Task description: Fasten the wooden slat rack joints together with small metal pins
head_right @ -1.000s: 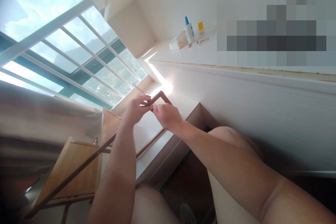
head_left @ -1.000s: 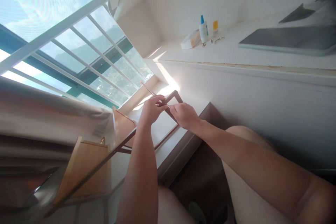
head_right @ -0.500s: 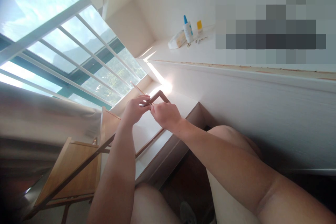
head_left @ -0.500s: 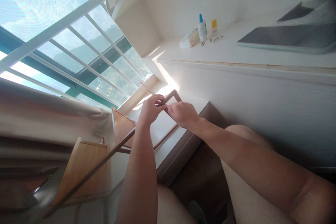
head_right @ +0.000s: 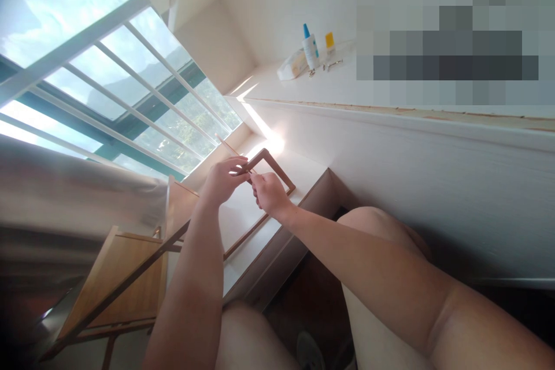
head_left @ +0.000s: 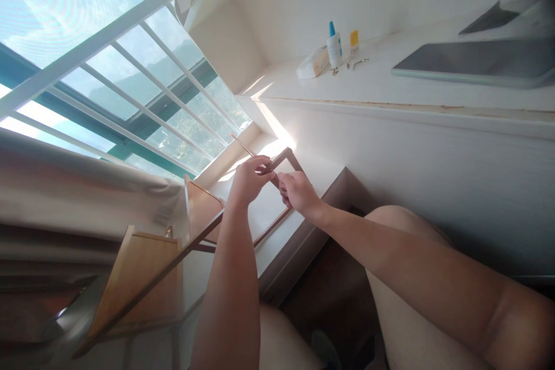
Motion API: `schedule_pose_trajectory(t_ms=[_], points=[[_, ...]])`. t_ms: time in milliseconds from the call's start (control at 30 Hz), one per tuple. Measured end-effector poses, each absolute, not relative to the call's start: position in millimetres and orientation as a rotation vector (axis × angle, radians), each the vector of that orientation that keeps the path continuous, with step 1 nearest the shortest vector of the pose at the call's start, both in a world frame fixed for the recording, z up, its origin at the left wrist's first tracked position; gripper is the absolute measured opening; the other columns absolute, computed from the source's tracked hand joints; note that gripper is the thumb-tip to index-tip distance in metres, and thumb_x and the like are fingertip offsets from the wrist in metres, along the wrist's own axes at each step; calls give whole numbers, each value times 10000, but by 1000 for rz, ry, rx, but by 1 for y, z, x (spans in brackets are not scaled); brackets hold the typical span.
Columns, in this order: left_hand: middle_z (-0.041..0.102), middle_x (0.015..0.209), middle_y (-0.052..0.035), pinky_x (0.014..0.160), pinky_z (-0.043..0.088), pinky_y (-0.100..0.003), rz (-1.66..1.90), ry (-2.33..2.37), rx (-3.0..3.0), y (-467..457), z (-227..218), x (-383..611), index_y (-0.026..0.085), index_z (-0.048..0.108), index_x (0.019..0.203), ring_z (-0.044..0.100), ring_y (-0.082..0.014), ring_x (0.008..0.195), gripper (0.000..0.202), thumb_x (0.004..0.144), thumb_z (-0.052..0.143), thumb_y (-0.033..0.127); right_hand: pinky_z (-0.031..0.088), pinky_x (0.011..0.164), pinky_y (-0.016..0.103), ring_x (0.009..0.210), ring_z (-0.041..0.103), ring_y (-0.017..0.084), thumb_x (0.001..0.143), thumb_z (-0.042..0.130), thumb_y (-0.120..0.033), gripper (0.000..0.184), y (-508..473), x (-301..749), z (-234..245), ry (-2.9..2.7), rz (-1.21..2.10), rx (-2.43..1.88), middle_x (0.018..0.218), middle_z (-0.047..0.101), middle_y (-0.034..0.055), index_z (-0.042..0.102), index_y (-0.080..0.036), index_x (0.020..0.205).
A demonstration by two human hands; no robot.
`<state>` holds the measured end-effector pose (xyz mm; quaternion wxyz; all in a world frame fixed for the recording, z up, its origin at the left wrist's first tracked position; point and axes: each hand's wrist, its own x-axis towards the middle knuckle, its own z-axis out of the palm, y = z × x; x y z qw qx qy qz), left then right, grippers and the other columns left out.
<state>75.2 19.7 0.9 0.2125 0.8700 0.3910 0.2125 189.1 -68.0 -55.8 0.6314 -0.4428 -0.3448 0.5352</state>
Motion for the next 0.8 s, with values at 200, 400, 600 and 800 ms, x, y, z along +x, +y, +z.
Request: schedule_pose_trajectory(t_ms=[200, 400, 600, 800], points=[[646, 1183, -45, 800, 574, -333, 567, 1090, 2439, 17, 4, 76, 195, 702, 952, 654, -177, 861, 229, 736, 653, 254, 212, 323, 222, 329, 239, 58, 838, 455, -339, 372, -71, 184, -54, -565, 1354, -829, 423, 245, -91, 277, -234, 529], [650, 1181, -50, 803, 571, -324, 581, 1073, 2446, 18, 3, 76, 188, 702, 978, 655, -180, 883, 255, 733, 639, 220, 244, 372, 239, 354, 271, 70, 862, 418, -360, 372, -73, 185, -58, -716, 1262, -922, 431, 264, -77, 291, -233, 536], [663, 1162, -47, 788, 574, -318, 603, 1077, 2440, 20, 0, 75, 191, 692, 1040, 661, -168, 840, 324, 720, 642, 195, 277, 497, 256, 473, 378, 98, 920, 359, -432, 476, -79, 195, -53, -1141, 818, -1264, 454, 367, -29, 376, -202, 505], [659, 1173, -49, 779, 578, -329, 605, 1098, 2422, 17, 2, 76, 192, 699, 988, 669, -178, 831, 271, 722, 657, 224, 300, 574, 259, 571, 461, 121, 954, 301, -426, 510, -75, 206, -52, -1340, 662, -1489, 555, 506, 9, 501, -178, 555]])
